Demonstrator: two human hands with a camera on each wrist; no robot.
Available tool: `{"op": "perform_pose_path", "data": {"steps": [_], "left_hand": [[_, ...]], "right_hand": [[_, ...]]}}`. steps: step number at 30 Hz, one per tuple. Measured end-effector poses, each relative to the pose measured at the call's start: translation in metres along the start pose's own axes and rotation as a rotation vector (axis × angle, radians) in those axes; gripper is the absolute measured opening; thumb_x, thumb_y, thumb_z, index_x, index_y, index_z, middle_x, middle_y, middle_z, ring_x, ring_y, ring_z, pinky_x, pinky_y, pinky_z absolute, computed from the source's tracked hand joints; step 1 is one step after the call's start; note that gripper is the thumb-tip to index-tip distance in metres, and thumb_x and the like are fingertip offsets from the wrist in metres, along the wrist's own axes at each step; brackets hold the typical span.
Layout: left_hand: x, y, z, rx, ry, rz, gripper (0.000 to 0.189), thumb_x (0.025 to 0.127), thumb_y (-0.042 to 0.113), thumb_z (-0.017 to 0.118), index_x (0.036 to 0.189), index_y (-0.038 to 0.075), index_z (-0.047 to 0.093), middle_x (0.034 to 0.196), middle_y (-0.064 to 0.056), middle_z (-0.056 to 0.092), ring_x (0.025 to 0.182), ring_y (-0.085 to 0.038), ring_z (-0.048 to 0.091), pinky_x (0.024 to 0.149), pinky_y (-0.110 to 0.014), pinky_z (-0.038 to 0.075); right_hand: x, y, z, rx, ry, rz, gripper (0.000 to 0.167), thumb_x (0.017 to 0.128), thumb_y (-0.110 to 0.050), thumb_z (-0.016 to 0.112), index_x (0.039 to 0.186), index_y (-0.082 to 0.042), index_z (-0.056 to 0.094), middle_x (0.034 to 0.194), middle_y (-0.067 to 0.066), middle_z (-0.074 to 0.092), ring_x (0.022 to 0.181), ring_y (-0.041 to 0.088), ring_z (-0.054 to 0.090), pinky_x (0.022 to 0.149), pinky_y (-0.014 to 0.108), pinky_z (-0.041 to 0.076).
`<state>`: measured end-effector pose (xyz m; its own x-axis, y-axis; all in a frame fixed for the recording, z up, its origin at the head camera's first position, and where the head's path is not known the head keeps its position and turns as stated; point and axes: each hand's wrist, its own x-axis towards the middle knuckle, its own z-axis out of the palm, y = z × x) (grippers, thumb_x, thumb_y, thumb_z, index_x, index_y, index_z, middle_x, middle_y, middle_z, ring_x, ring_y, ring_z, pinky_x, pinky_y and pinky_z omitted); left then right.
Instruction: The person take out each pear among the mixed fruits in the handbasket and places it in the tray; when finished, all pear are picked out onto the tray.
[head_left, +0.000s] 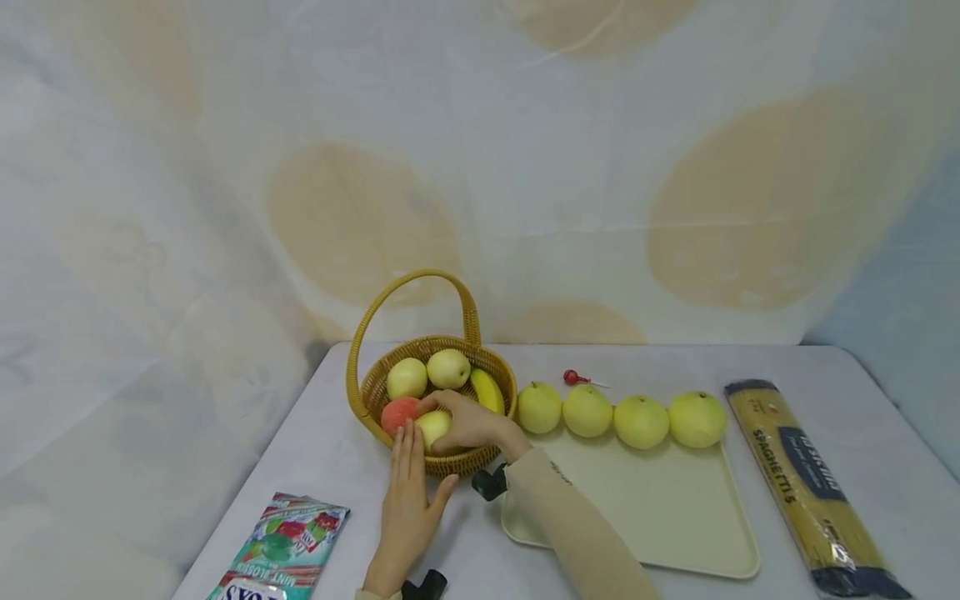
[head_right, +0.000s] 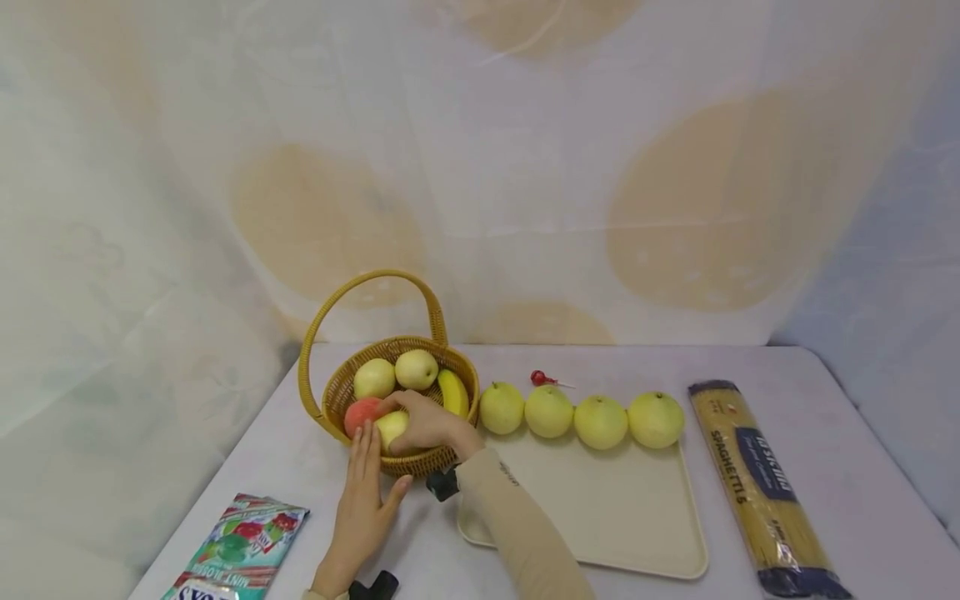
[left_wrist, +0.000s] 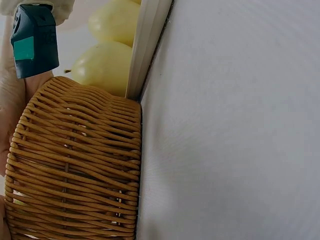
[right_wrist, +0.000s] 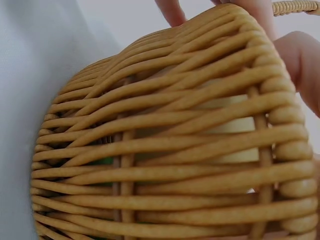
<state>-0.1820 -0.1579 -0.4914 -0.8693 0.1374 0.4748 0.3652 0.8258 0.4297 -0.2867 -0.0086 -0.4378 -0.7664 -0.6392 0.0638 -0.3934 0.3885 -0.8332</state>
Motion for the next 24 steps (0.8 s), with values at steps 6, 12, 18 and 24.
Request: {"op": "perform_pose_path", "data": {"steps": [6, 12, 18, 24], "left_hand": [[0.001, 0.000, 0.001, 0.002, -0.002, 0.006, 0.089, 0.091, 0.034, 0.066, 0.155, 0.001, 0.013, 0.162, -0.019, 0.015, 0.151, -0.033, 0.012, 0.114, -0.010, -0.009], [0.002, 0.001, -0.001, 0.004, 0.008, 0.002, 0.090, 0.089, 0.032, 0.068, 0.155, 0.003, 0.014, 0.162, -0.018, 0.018, 0.150, -0.034, 0.014, 0.112, -0.010, -0.009], [0.002, 0.001, 0.000, 0.012, 0.020, 0.020, 0.088, 0.089, 0.033, 0.069, 0.154, 0.001, 0.019, 0.161, -0.019, 0.020, 0.151, -0.032, 0.013, 0.113, -0.011, -0.008], [0.001, 0.001, 0.000, 0.009, -0.008, -0.013, 0.086, 0.090, 0.035, 0.067, 0.154, 0.002, 0.020, 0.161, -0.017, 0.020, 0.151, -0.030, 0.011, 0.118, -0.022, 0.001]], "right_hand": [[-0.002, 0.001, -0.003, 0.124, 0.086, 0.020, 0.055, 0.081, -0.011, 0.073, 0.133, -0.015, 0.056, 0.139, 0.002, 0.052, 0.128, 0.020, 0.047, 0.107, 0.043, 0.039], [-0.006, 0.000, -0.013, 0.346, 0.162, 0.054, 0.056, 0.088, -0.014, 0.064, 0.141, -0.019, 0.049, 0.148, 0.006, 0.042, 0.124, 0.023, 0.046, 0.098, 0.042, 0.044], [-0.011, 0.007, -0.020, 0.785, 0.115, -0.024, 0.063, 0.090, -0.008, 0.045, 0.151, -0.009, 0.029, 0.151, 0.021, 0.030, 0.110, 0.022, 0.053, 0.081, 0.034, 0.053], [-0.025, 0.014, -0.021, 1.043, 0.087, -0.087, 0.068, 0.089, -0.010, 0.035, 0.153, -0.009, 0.013, 0.152, 0.019, 0.021, 0.116, 0.021, 0.048, 0.088, 0.037, 0.049]]}}
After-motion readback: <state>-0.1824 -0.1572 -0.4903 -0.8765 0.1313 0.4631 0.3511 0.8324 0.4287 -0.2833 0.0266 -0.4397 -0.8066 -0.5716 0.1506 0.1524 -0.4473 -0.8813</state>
